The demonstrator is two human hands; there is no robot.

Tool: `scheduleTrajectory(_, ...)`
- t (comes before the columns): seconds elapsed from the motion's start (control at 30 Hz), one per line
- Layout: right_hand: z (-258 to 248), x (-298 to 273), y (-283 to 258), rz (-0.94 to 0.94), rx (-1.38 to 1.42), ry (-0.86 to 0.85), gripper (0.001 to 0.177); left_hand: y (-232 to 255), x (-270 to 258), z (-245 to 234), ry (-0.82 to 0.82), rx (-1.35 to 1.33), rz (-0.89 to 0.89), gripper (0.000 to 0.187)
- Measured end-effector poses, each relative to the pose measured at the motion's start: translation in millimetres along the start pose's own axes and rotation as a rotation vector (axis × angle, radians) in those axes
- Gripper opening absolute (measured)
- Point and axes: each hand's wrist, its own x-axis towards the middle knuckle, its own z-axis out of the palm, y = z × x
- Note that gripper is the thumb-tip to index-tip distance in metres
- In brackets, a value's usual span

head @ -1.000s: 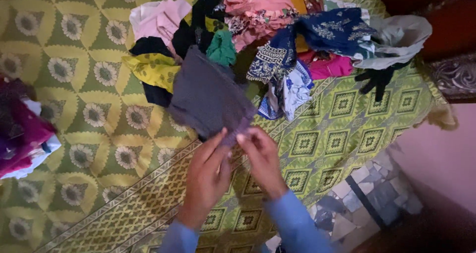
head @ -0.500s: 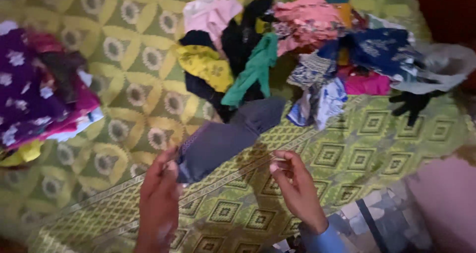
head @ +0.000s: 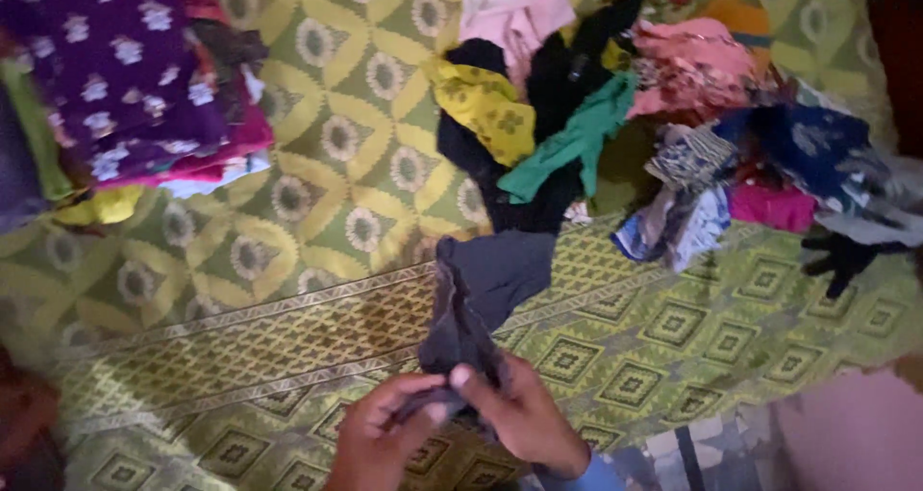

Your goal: The person folds several garments one by one on a patterned bedsheet. They smooth and fold a lime green top, a purple patterned cloth, dark gray pants, a blue patterned cloth, and a white cloth with blue floral print, stacking each folded item on the left side of the bed.

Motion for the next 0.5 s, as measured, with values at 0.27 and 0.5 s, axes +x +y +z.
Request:
scheduleTrajectory(0.27, -19.6, 19.1, -32.0, 0.099, 0.063, 0.431, 0.033, 60.7, -35.5, -117.3, 0.807, -0.060, 0.387, 0.030)
scheduleTrajectory(0.5, -23.1, 38.2, -108.9, -0.374, -0.459, 0.401, 0.024, 158.2, -86.7, -193.2, 0.905, 0.324, 0.764, 0.034)
